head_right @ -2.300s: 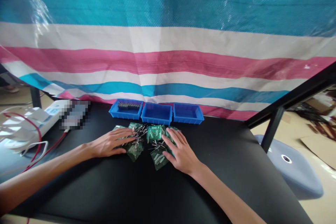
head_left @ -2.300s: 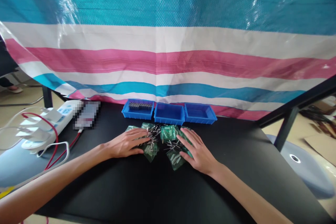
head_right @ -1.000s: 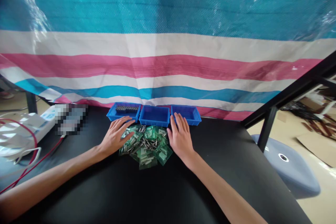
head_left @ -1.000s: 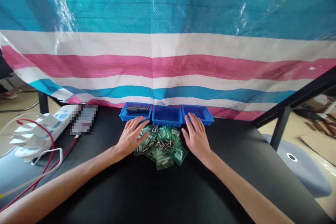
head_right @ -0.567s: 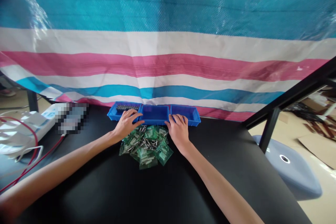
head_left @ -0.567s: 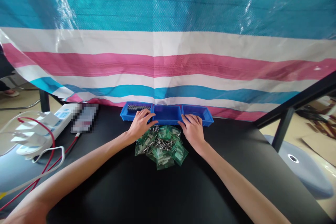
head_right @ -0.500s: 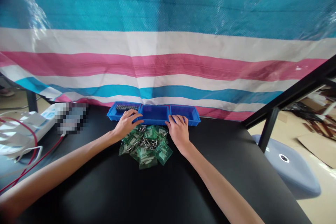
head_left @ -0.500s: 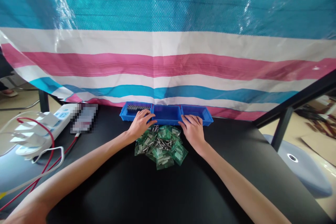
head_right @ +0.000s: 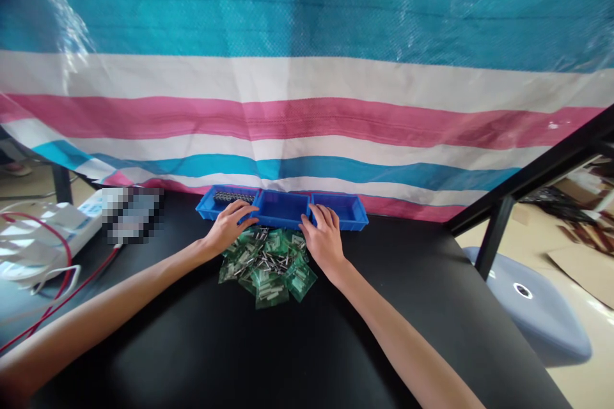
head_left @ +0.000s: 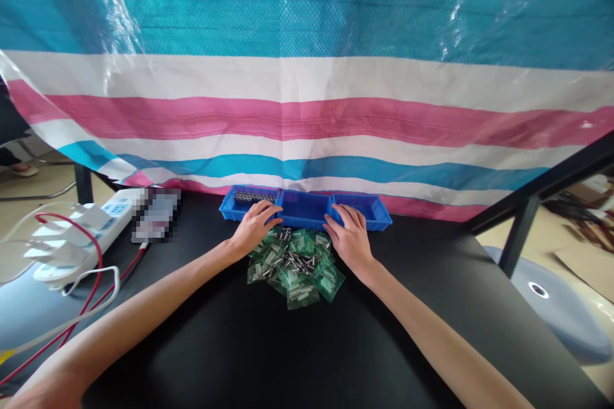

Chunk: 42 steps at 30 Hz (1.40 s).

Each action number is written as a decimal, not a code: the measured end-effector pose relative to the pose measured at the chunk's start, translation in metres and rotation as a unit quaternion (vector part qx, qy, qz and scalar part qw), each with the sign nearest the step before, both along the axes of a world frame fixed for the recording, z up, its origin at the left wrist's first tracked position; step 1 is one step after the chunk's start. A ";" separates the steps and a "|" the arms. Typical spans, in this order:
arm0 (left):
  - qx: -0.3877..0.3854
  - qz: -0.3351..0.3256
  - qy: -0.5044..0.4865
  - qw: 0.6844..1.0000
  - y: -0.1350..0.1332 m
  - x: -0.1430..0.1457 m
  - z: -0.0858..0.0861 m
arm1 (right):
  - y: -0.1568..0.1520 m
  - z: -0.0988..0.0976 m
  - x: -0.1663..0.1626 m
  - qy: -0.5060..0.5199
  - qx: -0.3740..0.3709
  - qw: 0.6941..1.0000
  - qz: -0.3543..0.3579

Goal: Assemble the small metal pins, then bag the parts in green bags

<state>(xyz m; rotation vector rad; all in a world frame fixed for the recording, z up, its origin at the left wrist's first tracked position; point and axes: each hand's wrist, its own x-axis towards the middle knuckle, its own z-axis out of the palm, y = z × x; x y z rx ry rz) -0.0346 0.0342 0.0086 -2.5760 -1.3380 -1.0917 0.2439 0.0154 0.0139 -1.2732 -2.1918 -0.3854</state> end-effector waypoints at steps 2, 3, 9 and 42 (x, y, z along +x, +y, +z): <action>0.003 0.018 0.038 0.999 -0.003 -0.007 0.005 | 0.001 0.001 0.000 0.005 -0.006 1.000 -0.001; 0.003 0.027 0.061 0.998 -0.005 -0.012 0.007 | 0.002 0.001 0.000 0.008 -0.010 1.000 -0.001; 0.002 0.035 0.132 0.991 -0.008 -0.045 0.012 | 0.003 0.001 -0.001 0.016 -0.011 1.000 0.002; 0.055 -0.030 -0.153 0.986 -0.080 0.081 0.036 | -0.049 0.077 -0.003 0.386 -0.226 0.894 -0.003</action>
